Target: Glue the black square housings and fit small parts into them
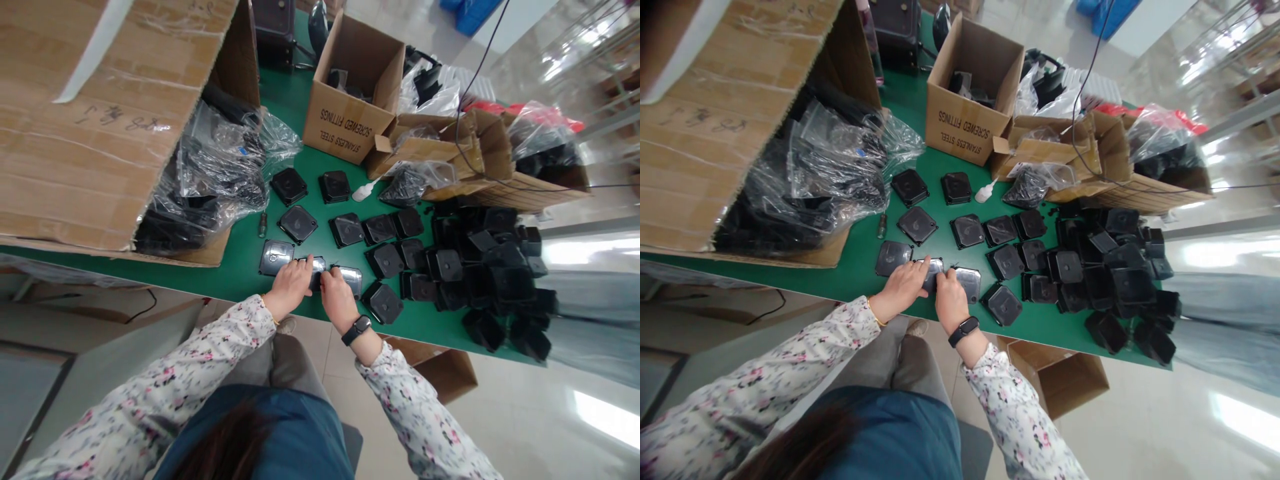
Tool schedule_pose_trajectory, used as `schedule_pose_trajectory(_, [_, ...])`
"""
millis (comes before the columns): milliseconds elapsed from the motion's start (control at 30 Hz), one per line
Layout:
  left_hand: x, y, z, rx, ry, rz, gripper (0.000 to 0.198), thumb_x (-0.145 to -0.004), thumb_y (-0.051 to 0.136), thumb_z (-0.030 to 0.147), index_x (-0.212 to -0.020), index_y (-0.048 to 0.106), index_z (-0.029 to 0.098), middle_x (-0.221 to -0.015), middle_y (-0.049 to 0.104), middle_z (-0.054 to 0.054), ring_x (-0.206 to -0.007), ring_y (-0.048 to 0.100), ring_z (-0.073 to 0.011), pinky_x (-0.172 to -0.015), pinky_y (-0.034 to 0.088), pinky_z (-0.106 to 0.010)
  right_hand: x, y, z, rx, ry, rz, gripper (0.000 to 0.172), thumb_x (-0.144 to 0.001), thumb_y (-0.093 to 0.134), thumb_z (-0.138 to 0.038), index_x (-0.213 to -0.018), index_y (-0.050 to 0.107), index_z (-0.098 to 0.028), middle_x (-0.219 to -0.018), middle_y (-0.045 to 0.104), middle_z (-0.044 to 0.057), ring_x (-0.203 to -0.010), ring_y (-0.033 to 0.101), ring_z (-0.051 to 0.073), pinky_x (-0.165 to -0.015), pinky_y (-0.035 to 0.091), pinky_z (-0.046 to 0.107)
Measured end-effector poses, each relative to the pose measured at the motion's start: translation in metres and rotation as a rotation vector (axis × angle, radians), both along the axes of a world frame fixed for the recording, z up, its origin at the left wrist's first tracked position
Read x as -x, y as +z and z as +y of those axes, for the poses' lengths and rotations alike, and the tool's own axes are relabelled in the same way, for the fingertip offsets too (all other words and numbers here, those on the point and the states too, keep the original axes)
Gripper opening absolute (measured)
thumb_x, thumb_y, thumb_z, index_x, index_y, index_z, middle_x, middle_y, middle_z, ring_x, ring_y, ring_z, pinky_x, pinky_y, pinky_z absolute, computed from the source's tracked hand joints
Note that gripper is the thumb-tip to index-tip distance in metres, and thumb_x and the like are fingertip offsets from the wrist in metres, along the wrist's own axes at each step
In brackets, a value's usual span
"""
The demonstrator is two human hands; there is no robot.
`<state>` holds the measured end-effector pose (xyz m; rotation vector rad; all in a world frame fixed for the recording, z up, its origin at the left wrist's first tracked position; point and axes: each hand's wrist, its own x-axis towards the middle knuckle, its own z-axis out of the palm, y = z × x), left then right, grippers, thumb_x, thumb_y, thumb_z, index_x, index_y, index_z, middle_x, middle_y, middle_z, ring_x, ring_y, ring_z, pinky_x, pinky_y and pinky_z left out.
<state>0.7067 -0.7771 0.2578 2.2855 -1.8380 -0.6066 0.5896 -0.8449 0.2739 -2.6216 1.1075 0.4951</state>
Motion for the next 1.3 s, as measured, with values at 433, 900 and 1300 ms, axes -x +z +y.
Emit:
schedule_pose_trajectory(433, [0.001,-0.006,0.002,0.037,0.006,0.021,0.086,-0.069,0.079,0.022,-0.136,0.027,0.011,-0.108,0.060,-0.015,-0.098,0.059,-0.0288,-0.081,0.045,-0.037,0.014,-0.006,0.007,0.041,0.068,0.039,0.018,-0.095,0.039,-0.014,-0.092,0.057,-0.014,-0.093,0.060,0.011,-0.089,0.058,0.020,-0.075,0.046,0.029])
schedule_pose_trajectory(900, [0.001,-0.009,0.002,0.029,0.024,0.043,0.083,-0.070,0.078,0.023,-0.135,0.028,0.011,-0.107,0.060,-0.014,-0.098,0.058,-0.0275,-0.081,0.044,-0.037,-0.007,0.012,0.006,0.041,0.166,0.167,0.024,-0.087,0.037,0.000,-0.093,0.059,-0.009,-0.091,0.062,0.017,-0.082,0.064,0.023,-0.064,0.050,0.029])
schedule_pose_trajectory(1300, [0.000,-0.001,0.000,0.010,0.148,0.323,0.078,-0.064,0.079,0.007,-0.131,0.039,0.010,-0.112,0.057,-0.016,-0.106,0.053,-0.0308,-0.091,0.040,-0.041,-0.010,0.009,-0.001,-0.017,0.059,0.105,0.017,-0.087,0.046,-0.006,-0.096,0.059,-0.011,-0.094,0.063,0.015,-0.083,0.064,0.023,-0.066,0.045,0.028])
